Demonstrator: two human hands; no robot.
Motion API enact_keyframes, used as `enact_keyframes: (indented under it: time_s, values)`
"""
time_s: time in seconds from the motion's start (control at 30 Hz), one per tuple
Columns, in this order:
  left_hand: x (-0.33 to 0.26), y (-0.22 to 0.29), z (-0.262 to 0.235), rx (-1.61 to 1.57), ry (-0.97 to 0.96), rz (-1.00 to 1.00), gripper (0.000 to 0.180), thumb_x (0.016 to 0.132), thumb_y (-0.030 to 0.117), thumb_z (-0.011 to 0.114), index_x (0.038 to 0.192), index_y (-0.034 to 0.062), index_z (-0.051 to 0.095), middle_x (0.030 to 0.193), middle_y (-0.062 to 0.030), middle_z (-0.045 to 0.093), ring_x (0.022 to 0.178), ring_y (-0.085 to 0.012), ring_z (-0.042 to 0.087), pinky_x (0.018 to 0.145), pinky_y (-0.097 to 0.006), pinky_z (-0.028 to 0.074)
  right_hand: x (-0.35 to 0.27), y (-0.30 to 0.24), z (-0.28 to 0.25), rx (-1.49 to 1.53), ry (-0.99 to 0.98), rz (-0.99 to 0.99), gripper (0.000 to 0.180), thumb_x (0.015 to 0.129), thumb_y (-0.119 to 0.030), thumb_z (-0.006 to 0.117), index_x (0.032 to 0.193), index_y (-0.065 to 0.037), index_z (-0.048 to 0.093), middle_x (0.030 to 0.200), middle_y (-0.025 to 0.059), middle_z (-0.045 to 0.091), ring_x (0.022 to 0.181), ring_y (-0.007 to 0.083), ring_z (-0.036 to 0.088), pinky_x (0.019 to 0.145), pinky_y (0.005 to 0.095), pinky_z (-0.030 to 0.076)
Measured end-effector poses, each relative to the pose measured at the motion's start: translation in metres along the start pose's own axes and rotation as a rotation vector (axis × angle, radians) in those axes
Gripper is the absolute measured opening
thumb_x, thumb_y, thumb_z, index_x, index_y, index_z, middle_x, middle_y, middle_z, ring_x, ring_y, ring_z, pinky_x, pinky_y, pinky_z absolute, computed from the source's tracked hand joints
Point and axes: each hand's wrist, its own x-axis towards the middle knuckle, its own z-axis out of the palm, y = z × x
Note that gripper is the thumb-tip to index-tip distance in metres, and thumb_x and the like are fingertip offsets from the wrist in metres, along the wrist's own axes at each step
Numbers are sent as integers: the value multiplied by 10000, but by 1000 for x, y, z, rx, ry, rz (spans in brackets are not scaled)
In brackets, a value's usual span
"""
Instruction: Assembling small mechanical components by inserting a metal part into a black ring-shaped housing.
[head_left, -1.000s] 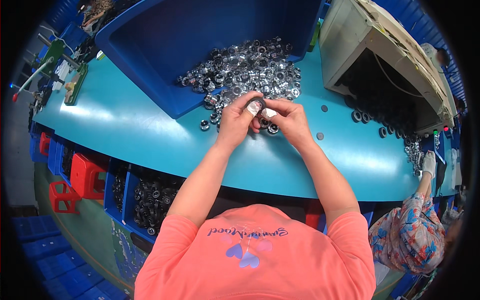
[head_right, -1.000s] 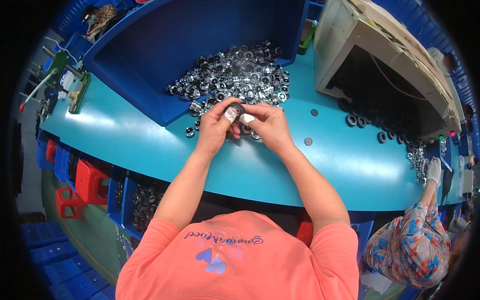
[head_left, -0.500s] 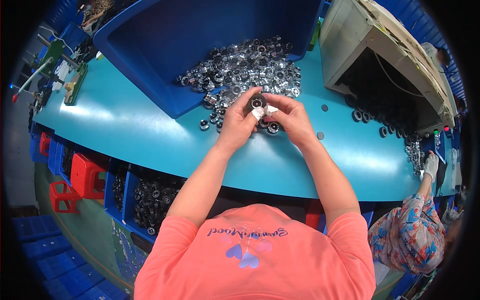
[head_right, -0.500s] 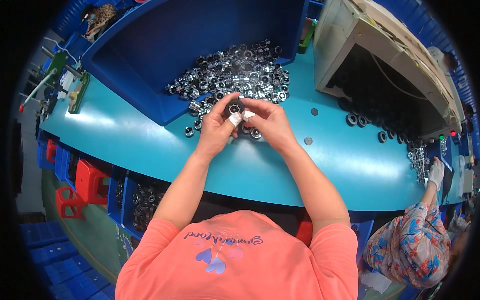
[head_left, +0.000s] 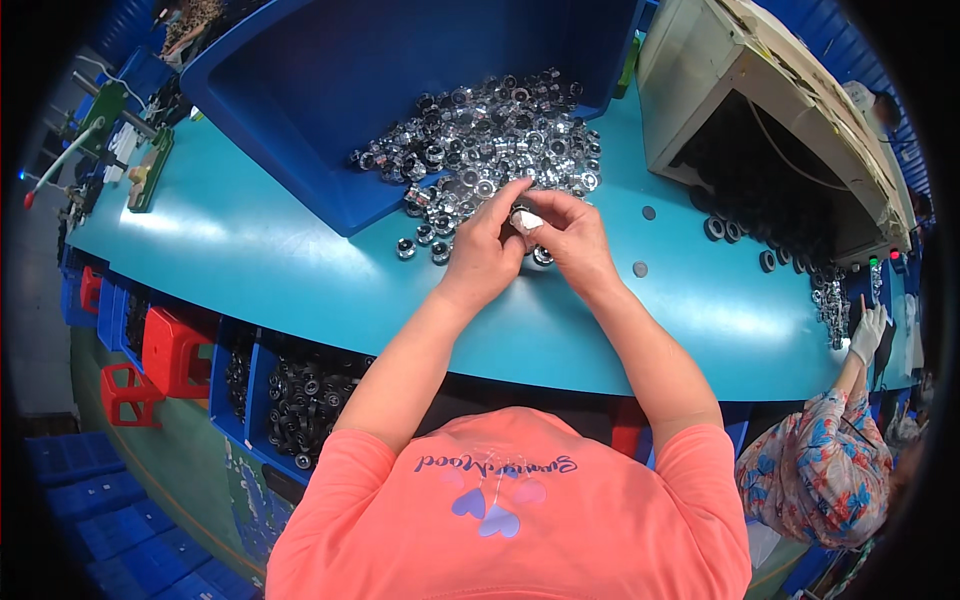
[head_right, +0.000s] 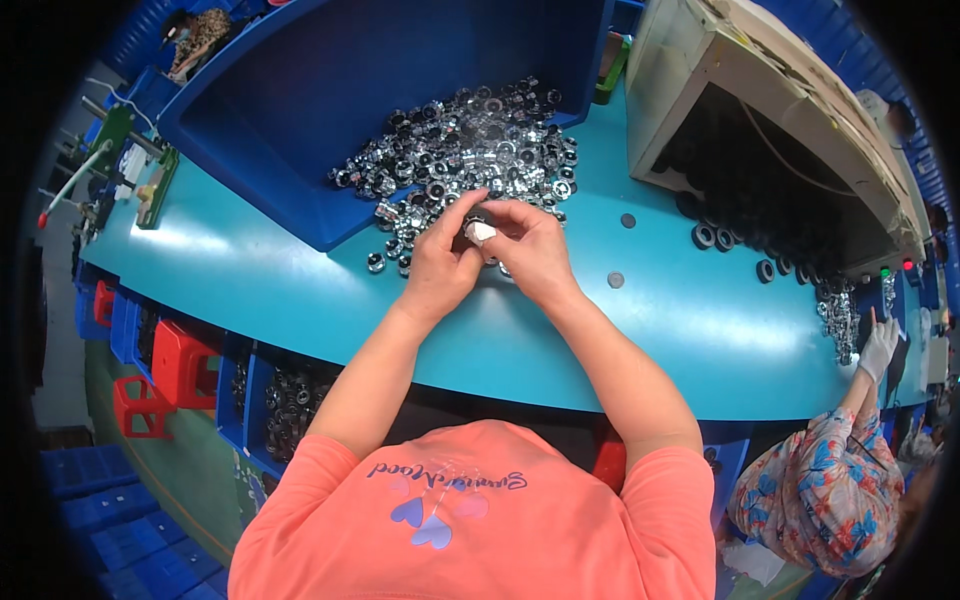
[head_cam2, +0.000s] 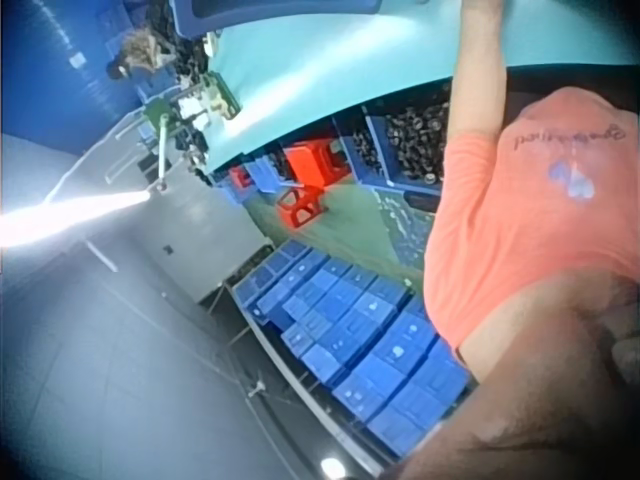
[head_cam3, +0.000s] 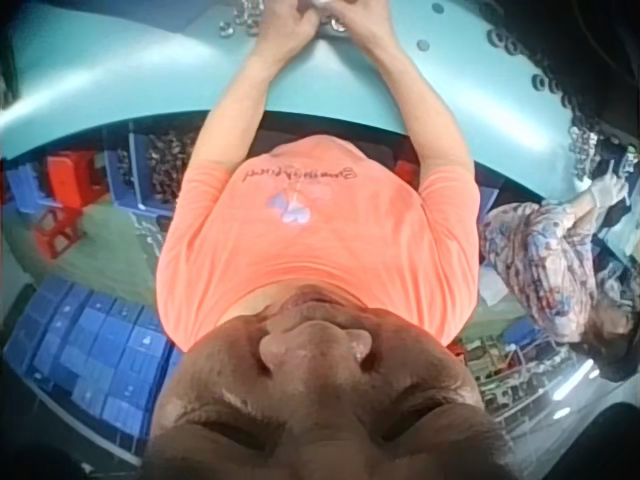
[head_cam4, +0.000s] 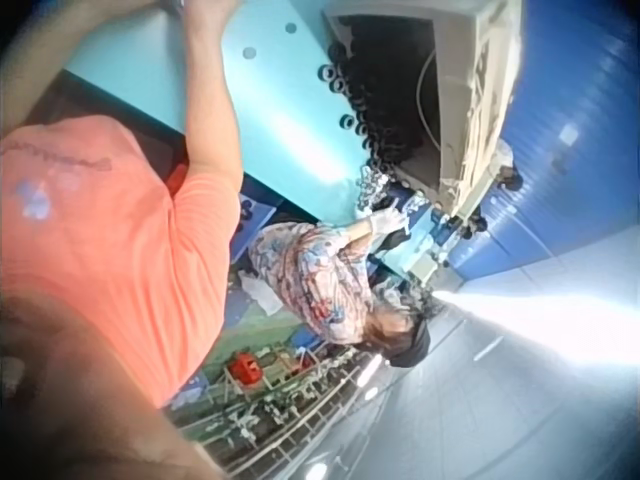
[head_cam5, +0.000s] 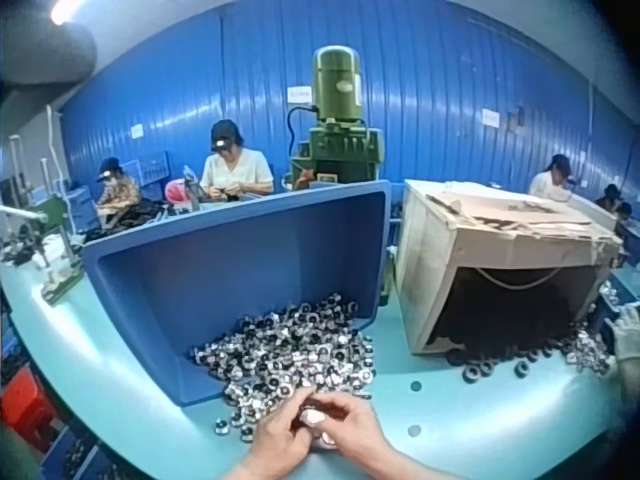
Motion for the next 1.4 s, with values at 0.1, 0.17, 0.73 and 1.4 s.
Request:
enact_keyframes:
  time_s: [0.1, 0.17, 0.73, 1.4]
  values:
    - [-4, 9, 4, -10, 45, -42, 628, 787, -83, 643, 1386, 91, 568, 1029, -130, 719, 825, -157, 713, 732, -303, 575, 1, 2, -1, 132, -14, 3, 312, 877, -8, 726, 1181, 26, 671, 1031, 87, 721, 903, 147, 686, 756, 273, 563]
    - [-3, 10, 5, -77, 45, -82, 603, 786, -78, 642, 1363, 91, 584, 988, -125, 723, 779, -168, 714, 696, -312, 574, 2, 0, -3, 115, -27, -2, 275, 872, 6, 718, 1143, 23, 676, 1012, 85, 718, 896, 144, 682, 736, 272, 562]
    - [-7, 10, 12, 270, 87, 126, 518, 756, -76, 611, 1247, 86, 650, 961, -126, 723, 758, -256, 712, 651, -363, 572, 7, 15, -11, 19, 45, 49, 248, 784, 54, 713, 1022, -8, 684, 910, 50, 681, 732, 96, 625, 562, 240, 468]
    - [-4, 6, 10, -344, -26, -202, 439, 826, -84, 738, 1228, 80, 674, 1022, 15, 698, 906, -61, 650, 782, -233, 552, 10, -3, -23, 42, -88, 139, 274, 844, -77, 698, 1095, 33, 712, 889, 57, 713, 734, 91, 656, 648, 241, 532]
